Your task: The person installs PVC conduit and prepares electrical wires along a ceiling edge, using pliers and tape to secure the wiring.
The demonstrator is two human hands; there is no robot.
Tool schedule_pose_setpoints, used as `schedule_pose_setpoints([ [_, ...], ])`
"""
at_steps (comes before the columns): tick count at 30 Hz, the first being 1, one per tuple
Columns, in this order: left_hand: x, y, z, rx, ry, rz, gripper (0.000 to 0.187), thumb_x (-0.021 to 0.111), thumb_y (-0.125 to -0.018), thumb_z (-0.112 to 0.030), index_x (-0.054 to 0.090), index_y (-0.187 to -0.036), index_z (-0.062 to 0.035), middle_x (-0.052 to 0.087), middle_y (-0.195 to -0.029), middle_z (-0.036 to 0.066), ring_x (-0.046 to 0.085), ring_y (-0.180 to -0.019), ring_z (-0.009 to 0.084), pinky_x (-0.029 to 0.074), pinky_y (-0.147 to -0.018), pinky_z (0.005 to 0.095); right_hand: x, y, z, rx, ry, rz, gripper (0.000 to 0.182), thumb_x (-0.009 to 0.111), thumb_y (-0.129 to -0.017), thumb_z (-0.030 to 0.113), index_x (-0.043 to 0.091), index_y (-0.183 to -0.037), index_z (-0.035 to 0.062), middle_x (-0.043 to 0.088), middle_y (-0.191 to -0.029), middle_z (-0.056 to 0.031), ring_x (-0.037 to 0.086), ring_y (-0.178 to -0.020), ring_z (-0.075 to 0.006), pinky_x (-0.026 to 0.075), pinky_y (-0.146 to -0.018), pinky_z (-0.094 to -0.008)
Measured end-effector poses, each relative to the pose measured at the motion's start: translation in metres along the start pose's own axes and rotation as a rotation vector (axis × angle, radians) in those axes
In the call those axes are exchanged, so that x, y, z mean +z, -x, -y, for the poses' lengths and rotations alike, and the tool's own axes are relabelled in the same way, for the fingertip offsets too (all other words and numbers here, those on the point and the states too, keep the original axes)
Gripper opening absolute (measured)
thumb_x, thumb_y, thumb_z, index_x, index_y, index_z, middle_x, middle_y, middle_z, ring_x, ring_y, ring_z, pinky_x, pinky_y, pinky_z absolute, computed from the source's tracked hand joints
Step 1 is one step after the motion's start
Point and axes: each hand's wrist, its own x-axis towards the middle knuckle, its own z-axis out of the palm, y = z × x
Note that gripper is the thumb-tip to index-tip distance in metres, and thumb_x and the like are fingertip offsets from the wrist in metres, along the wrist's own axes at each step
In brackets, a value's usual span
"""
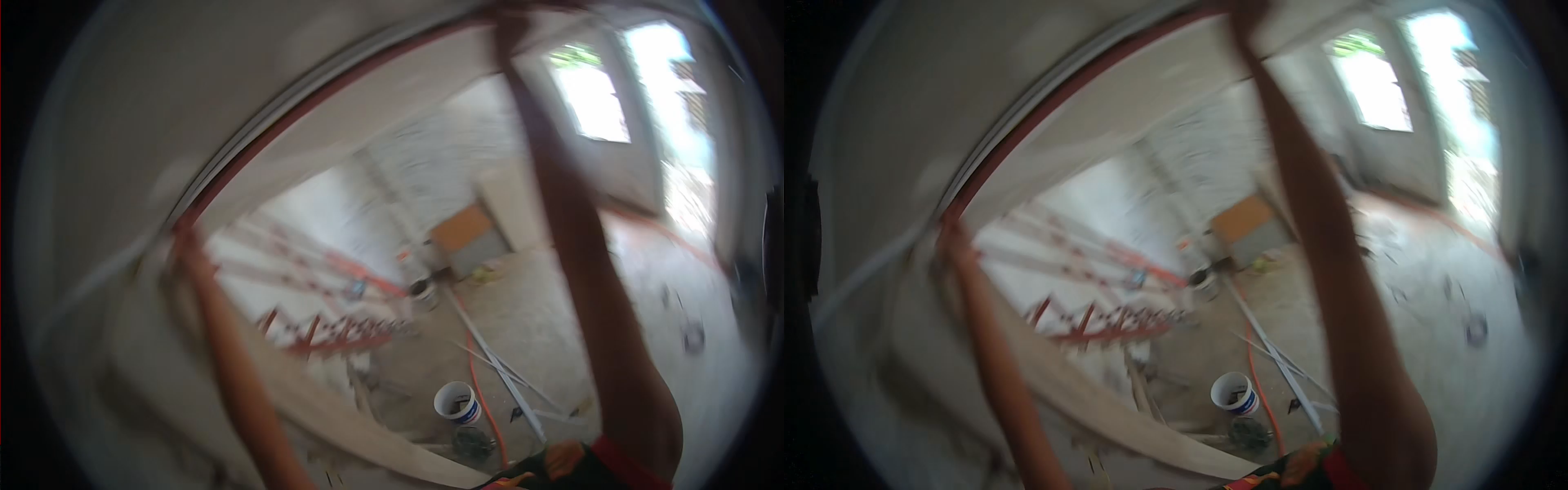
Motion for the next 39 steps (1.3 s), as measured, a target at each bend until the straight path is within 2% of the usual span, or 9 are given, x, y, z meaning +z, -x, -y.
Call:
schedule_pose_setpoints([
  [4, 0.006, -0.047, 0.047, 0.789, -0.302, -0.297, 0.031, 0.065, -0.081, -0.028, 0.067, -0.104, -0.0079, 0.065, -0.100, 0.010, 0.060, -0.091, 0.0252, 0.050, -0.082, 0.0370, 0.017, -0.031, -0.036, -0.057, -0.111, 0.043, 0.043, 0.062, -0.087, 0.013, 0.040, -0.122, -0.0005, 0.057, -0.090, -0.0130, 0.059, -0.084, -0.0240, 0.054, -0.077, -0.0343],
  [5, 0.014, -0.035, 0.022, 0.724, -0.430, -0.476, 0.023, 0.067, -0.077, -0.025, 0.069, -0.094, -0.0098, 0.065, -0.094, 0.010, 0.060, -0.082, 0.0282, 0.052, -0.075, 0.0391, 0.022, -0.043, -0.043, -0.089, -0.092, 0.010, 0.041, 0.062, -0.087, 0.012, 0.042, -0.119, -0.0006, 0.058, -0.088, -0.0125, 0.059, -0.083, -0.0239, 0.054, -0.077, -0.0341],
  [7, 0.026, -0.002, -0.046, -0.114, 1.227, -0.387, 0.020, 0.068, -0.083, -0.009, 0.059, -0.100, -0.0032, 0.064, -0.089, 0.009, 0.064, -0.071, 0.0220, 0.055, -0.063, 0.0306, 0.033, -0.059, -0.054, -0.135, -0.053, -0.061, 0.035, 0.062, -0.086, 0.011, 0.045, -0.114, -0.0008, 0.058, -0.083, -0.0115, 0.060, -0.081, -0.0235, 0.055, -0.077, -0.0339],
  [9, 0.026, -0.004, -0.051, -0.105, 1.211, -0.418, 0.019, 0.063, -0.086, -0.003, 0.054, -0.103, -0.0013, 0.062, -0.090, 0.009, 0.064, -0.071, 0.0183, 0.056, -0.066, 0.0291, 0.028, -0.100, -0.085, -0.232, -0.052, -0.039, 0.031, 0.063, -0.085, 0.012, 0.050, -0.109, -0.0006, 0.058, -0.077, -0.0104, 0.059, -0.077, -0.0227, 0.054, -0.075, -0.0333],
  [11, 0.028, 0.009, -0.068, -0.145, 1.248, -0.472, 0.009, 0.058, -0.089, -0.002, 0.055, -0.097, -0.0016, 0.061, -0.081, 0.006, 0.061, -0.066, 0.0133, 0.053, -0.060, 0.0268, 0.015, -0.116, -0.094, -0.468, 0.450, -0.092, 0.026, 0.064, -0.083, 0.017, 0.054, -0.098, -0.0009, 0.059, -0.077, -0.0121, 0.060, -0.077, -0.0269, 0.053, -0.075, -0.0372],
  [14, 0.051, -0.008, -0.028, 0.361, 1.032, -0.476, 0.018, 0.064, -0.088, -0.009, 0.058, -0.100, 0.0037, 0.064, -0.090, 0.011, 0.066, -0.079, 0.0195, 0.057, -0.068, 0.0249, -0.006, -0.127, -0.097, -0.824, 1.209, -0.214, 0.027, 0.066, -0.079, 0.025, 0.060, -0.081, -0.0012, 0.061, -0.076, -0.0147, 0.061, -0.077, -0.0332, 0.050, -0.074, -0.0430],
  [15, 0.046, -0.003, -0.036, 0.213, 1.112, -0.460, 0.017, 0.064, -0.088, -0.009, 0.059, -0.098, 0.0038, 0.064, -0.089, 0.011, 0.066, -0.078, 0.0187, 0.057, -0.068, 0.0244, -0.008, -0.133, -0.102, -0.936, 1.464, -0.267, 0.030, 0.066, -0.078, 0.028, 0.062, -0.075, -0.0013, 0.062, -0.075, -0.0156, 0.061, -0.077, -0.0353, 0.050, -0.073, -0.0450],
  [17, 0.034, 0.010, -0.063, -0.089, 1.262, -0.413, 0.015, 0.064, -0.088, -0.008, 0.060, -0.095, 0.0039, 0.063, -0.086, 0.009, 0.065, -0.076, 0.0172, 0.057, -0.067, 0.0235, -0.005, -0.134, -0.102, -0.940, 1.437, -0.337, 0.031, 0.068, -0.076, 0.030, 0.065, -0.077, -0.0008, 0.063, -0.082, -0.0222, 0.061, -0.083, -0.0396, 0.048, -0.077, -0.0479],
  [39, 0.022, 0.002, -0.040, -0.143, 1.278, -0.098, 0.027, 0.068, -0.084, -0.008, 0.058, -0.107, 0.0034, 0.064, -0.096, 0.009, 0.066, -0.087, 0.0182, 0.057, -0.076, 0.0246, -0.015, -0.131, -0.105, -1.057, 1.457, -0.077, 0.028, 0.064, -0.081, 0.027, 0.062, -0.090, 0.0005, 0.061, -0.093, -0.0172, 0.059, -0.088, -0.0322, 0.048, -0.079, -0.0417],
])
